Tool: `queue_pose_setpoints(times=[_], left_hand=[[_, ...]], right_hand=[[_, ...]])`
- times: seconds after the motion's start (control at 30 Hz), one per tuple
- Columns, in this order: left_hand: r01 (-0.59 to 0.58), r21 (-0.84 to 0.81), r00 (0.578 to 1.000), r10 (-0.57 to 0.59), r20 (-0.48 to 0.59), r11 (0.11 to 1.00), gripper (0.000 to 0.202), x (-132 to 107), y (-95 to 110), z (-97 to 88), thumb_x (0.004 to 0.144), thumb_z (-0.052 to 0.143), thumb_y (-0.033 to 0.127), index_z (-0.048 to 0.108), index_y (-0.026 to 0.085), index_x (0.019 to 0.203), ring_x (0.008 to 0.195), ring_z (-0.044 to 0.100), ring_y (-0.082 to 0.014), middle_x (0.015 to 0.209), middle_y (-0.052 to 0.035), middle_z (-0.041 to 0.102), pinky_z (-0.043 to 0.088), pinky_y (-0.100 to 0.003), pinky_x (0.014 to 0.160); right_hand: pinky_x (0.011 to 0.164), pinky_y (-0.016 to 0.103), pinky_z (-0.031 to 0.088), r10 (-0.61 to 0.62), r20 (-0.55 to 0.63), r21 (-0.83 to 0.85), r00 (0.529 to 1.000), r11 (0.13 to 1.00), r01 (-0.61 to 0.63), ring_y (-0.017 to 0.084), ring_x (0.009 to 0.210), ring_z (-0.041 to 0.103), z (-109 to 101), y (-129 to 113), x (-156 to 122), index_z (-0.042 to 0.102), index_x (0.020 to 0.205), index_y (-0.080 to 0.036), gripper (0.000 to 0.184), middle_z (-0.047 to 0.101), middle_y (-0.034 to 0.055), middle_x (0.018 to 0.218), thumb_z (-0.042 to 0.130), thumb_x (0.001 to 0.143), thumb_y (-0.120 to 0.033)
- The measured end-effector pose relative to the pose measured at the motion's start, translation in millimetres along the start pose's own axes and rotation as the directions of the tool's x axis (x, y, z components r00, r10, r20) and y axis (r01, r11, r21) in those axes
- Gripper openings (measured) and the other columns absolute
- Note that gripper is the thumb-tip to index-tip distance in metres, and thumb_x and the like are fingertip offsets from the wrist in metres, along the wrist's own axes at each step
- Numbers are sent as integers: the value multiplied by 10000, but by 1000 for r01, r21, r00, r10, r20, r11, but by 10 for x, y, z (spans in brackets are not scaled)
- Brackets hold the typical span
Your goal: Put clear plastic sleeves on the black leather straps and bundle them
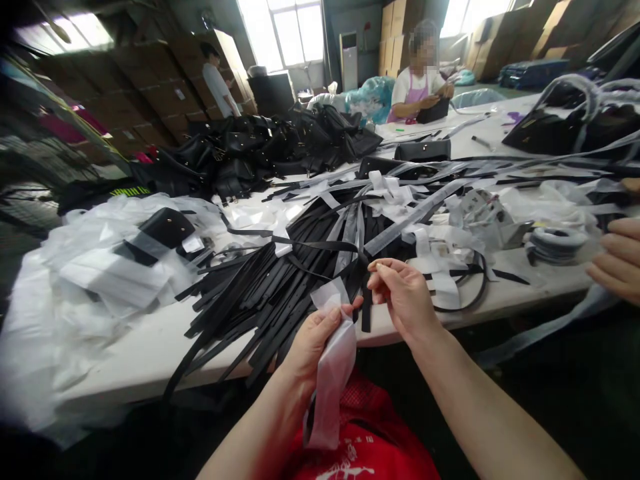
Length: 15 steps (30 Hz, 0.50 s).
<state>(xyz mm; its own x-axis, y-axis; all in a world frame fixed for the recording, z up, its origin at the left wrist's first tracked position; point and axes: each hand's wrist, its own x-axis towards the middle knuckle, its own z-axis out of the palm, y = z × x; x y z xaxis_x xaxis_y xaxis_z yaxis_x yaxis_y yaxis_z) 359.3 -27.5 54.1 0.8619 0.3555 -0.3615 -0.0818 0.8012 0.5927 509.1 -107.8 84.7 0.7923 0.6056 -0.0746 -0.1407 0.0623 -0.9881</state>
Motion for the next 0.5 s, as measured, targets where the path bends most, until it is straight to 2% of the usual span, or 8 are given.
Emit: queue_pose_setpoints(times=[0.1, 0.13, 0.2, 0.27, 0.33, 0.43, 0.5], left_hand=[[16, -17, 999, -17, -33, 1000, 432, 35, 6, -77, 646, 882, 390, 778, 113, 960, 670, 622, -96, 1142, -123, 724, 484, -216, 666], [15, -30, 999, -16, -44, 999, 421, 45, 6, -115, 652, 878, 388, 775, 118, 959, 679, 625, -95, 1192, -121, 707, 489, -216, 663], [11, -51, 999, -14, -44, 999, 371, 59, 8, -189, 681, 860, 384, 769, 128, 934, 737, 650, -114, 1270, -115, 672, 513, -237, 699], [8, -63, 999, -10, -36, 998, 318, 71, 20, -244, 720, 834, 370, 760, 129, 914, 809, 672, -142, 1296, -112, 658, 536, -271, 770], [-1, -79, 999, -2, -40, 997, 289, 89, 43, -278, 723, 835, 342, 756, 122, 893, 835, 681, -153, 1285, -114, 665, 545, -288, 817], [1, -90, 998, -7, -70, 996, 287, 124, 83, -300, 694, 856, 314, 757, 113, 873, 816, 690, -152, 1260, -122, 679, 559, -287, 823], [26, -78, 995, -33, -92, 997, 308, 128, 105, -299, 668, 871, 319, 758, 109, 864, 817, 700, -162, 1255, -127, 681, 570, -286, 805]], right_hand=[[401, 238, 167, 16, 83, 79, 996, 997, -23, 78, 377, 97, -72, -105, 63, 486, 729, -224, 177, 283, -91, 476, 507, 812, -379], [414, 245, 149, 5, 95, 66, 995, 998, -11, 88, 398, 39, -117, -148, 81, 452, 708, -230, 186, 214, -94, 477, 460, 831, -370], [428, 255, 148, -17, 90, 28, 996, 999, 15, 102, 413, 14, -216, -208, 110, 401, 689, -238, 206, 152, -87, 492, 402, 852, -364], [426, 262, 173, -13, 78, 12, 997, 1000, 12, 105, 394, 71, -300, -183, 120, 389, 698, -243, 202, 167, -78, 500, 406, 844, -382], [412, 266, 192, 27, 65, 23, 998, 999, -29, 107, 373, 174, -360, -38, 102, 427, 732, -243, 200, 247, -68, 492, 453, 827, -417], [401, 253, 232, 169, 91, -24, 981, 986, -168, 109, 390, 345, -438, 351, 0, 524, 796, -213, 266, 439, -35, 511, 567, 818, -475], [416, 235, 280, 254, 116, -152, 960, 960, -236, 105, 413, 418, -513, 617, -116, 557, 814, -191, 315, 532, -16, 545, 625, 818, -499]])
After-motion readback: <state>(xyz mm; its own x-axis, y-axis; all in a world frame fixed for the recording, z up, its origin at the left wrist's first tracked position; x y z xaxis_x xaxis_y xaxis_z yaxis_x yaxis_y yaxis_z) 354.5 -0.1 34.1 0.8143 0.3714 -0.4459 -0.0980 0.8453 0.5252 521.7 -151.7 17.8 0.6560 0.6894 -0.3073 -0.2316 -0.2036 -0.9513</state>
